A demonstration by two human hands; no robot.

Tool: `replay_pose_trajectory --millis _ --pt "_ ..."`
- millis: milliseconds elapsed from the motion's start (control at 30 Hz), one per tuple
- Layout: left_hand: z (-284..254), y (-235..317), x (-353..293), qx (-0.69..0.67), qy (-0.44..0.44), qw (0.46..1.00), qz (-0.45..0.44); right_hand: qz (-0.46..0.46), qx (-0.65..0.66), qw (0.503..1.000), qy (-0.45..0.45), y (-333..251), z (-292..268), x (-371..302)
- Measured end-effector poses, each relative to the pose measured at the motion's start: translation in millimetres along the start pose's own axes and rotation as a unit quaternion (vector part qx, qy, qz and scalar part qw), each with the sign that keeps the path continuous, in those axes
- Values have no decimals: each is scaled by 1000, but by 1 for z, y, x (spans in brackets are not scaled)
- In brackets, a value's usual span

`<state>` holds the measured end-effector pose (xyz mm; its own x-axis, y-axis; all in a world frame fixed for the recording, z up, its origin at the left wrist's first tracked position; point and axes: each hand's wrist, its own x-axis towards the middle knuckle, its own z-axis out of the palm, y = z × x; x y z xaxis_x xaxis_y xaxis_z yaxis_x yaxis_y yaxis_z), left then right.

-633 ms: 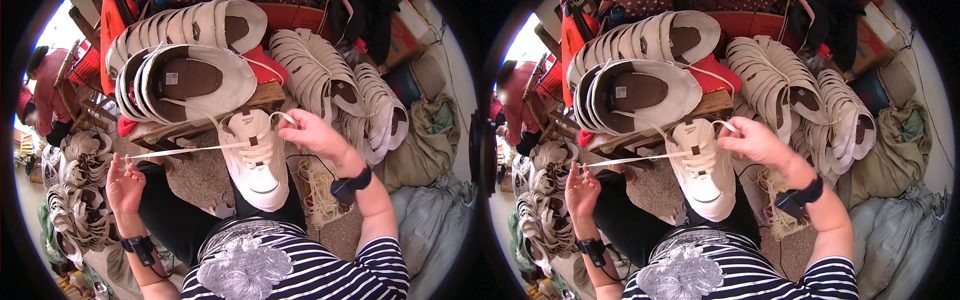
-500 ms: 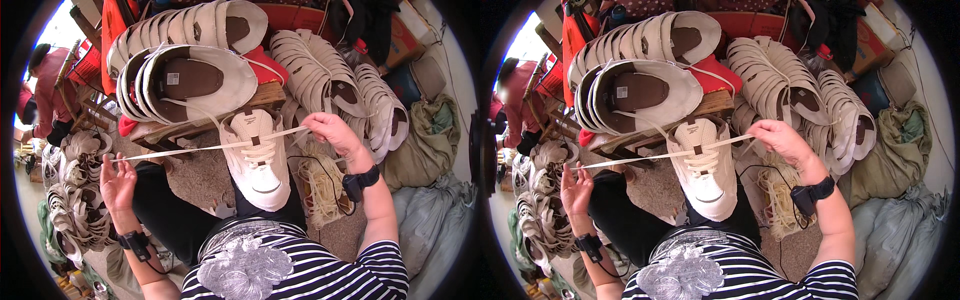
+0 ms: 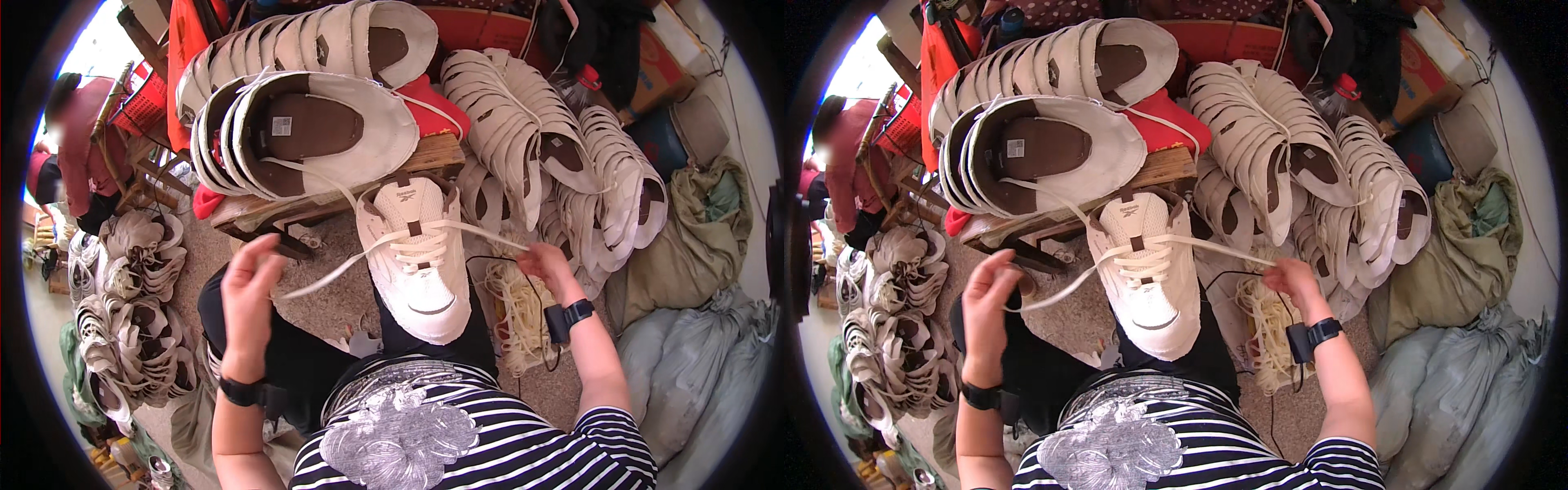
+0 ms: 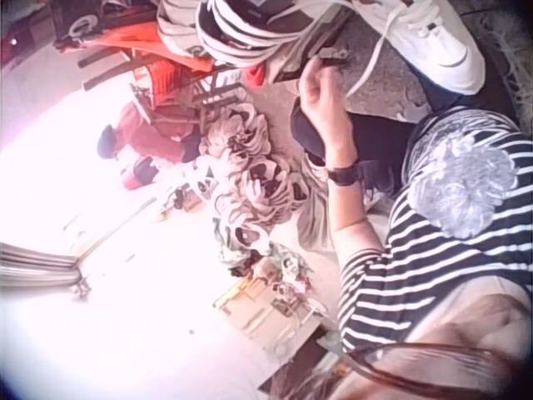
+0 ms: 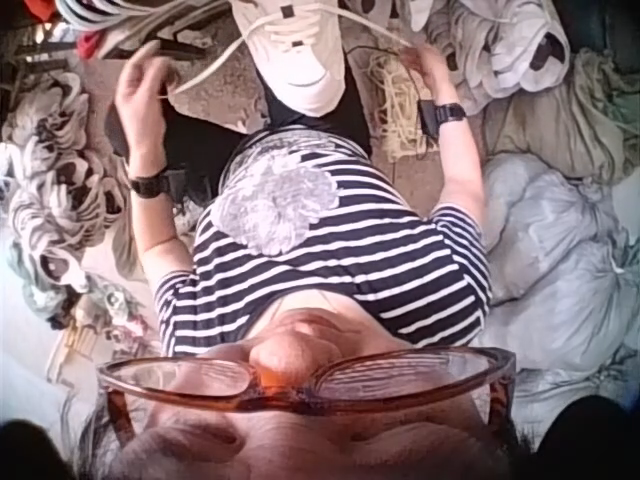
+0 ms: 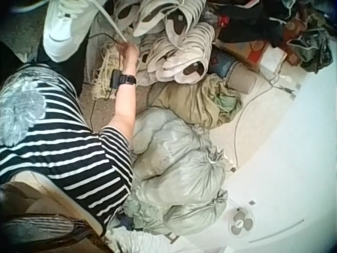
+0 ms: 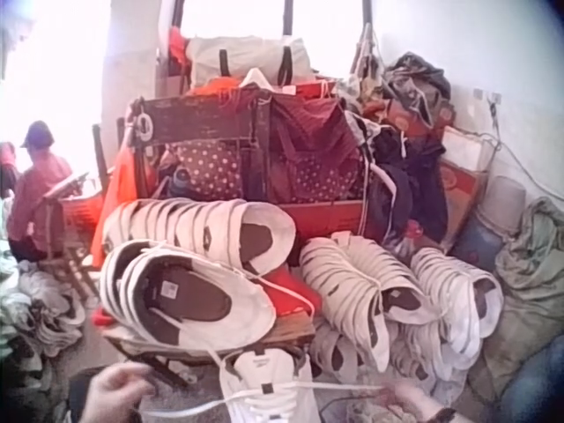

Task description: Insert and thread shoelaces through the eyelets of a shoe upper.

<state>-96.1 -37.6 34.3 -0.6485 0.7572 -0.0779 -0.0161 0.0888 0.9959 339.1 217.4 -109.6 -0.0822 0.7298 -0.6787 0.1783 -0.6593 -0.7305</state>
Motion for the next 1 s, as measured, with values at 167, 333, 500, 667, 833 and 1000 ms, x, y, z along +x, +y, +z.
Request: replay_pose_trajectory --millis 167,333,500,667,833,1000 --pt "46 -7 1 142 -116 976 115 -1 306 952 -25 17 -75 54" --pt "78 2 3 67 -147 985 68 -79 327 942 -2 -26 -38 16" --pt "92 -2 6 49 -123 991 18 -191 32 975 -105 -80 67 -78" --pt "94 -7 9 84 -182 979 -19 -255 -31 941 -219 -91 127 -91" --pt "95 -8 14 66 -189 980 -15 -266 -34 924 -273 -97 145 -98" --pt "98 2 15 64 -228 970 -55 -456 -302 816 -186 -105 145 -111"
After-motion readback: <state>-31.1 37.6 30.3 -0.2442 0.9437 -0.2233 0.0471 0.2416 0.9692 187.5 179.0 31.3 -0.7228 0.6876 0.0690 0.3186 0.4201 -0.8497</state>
